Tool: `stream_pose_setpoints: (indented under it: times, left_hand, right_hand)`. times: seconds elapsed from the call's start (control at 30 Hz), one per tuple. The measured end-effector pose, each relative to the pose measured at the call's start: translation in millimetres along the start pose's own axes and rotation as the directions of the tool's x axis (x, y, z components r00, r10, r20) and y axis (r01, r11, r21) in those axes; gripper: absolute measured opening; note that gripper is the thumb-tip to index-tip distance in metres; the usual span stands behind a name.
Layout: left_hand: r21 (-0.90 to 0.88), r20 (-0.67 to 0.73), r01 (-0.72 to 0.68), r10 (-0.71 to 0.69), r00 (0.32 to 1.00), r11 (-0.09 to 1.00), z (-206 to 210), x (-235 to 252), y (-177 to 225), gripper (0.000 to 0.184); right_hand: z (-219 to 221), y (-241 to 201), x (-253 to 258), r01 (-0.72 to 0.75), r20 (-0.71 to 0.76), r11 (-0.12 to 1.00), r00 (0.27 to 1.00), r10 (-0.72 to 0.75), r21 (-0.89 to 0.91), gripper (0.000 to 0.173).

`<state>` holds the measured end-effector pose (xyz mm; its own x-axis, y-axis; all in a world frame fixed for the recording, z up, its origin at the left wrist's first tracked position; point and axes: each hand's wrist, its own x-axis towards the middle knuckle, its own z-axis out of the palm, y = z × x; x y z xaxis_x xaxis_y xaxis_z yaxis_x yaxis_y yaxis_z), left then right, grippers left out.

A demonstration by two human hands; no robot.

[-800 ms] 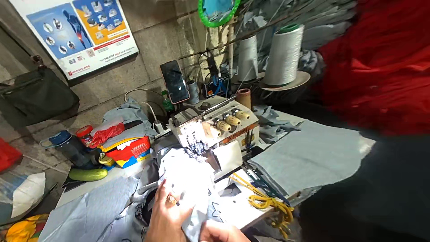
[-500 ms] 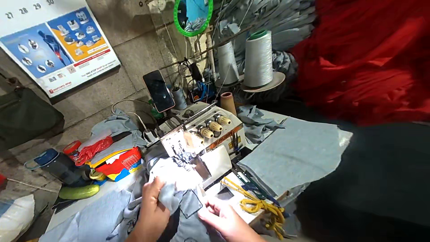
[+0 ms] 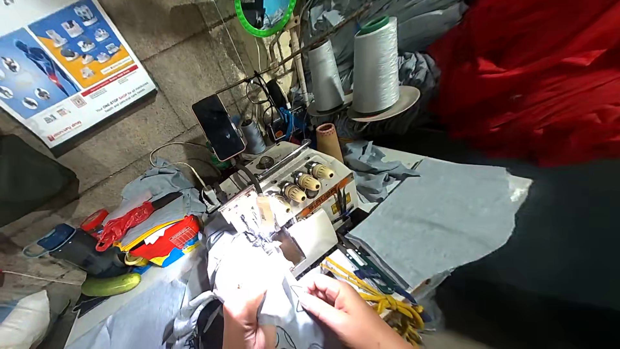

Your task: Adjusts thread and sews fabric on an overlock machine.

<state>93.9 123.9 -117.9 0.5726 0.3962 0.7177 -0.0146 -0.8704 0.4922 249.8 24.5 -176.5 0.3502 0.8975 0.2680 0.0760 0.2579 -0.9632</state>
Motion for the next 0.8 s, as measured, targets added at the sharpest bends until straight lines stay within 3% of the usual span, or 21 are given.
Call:
stream_pose_setpoints:
  times: [0.27,0.33,0.5,0.63,0.8]
  left_hand:
    - [-0.022,-0.051,0.041,-0.042,0.998,0.999,11.8,-2.6,-0.2,0.02]
    - [0.042,-0.047,0.021,-0.019,0.999,0.999,11.9,-5.7,1.8,0.019]
    - [0.307,0.117,-0.165,0.135,0.984,0.937,17.8,-19.4,2.9,0.017]
    - [0.411,0.12,-0.189,0.153,0.981,0.892,22.7,-26.3,3.4,0.014]
    - [0.454,0.109,-0.191,0.159,0.981,0.87,25.0,-30.8,18.7,0.01]
  right_hand:
    - [4.7,2.6,4.9,0.045,-0.071,0.998,0.996,-0.048,-0.043,0.012]
    - [3.0,-1.5,-2.0,0.029,-0.055,0.996,0.998,-0.034,-0.088,0.016]
    - [1.4,-16.1,-16.5,-0.058,-0.012,0.99,0.998,0.057,-0.129,0.014]
    - [0.4,-23.8,-21.7,-0.116,0.028,0.991,0.993,0.118,-0.069,0.011]
    - [-0.6,-30.4,-23.1,-0.123,0.076,0.99,0.99,0.117,0.068,0.022]
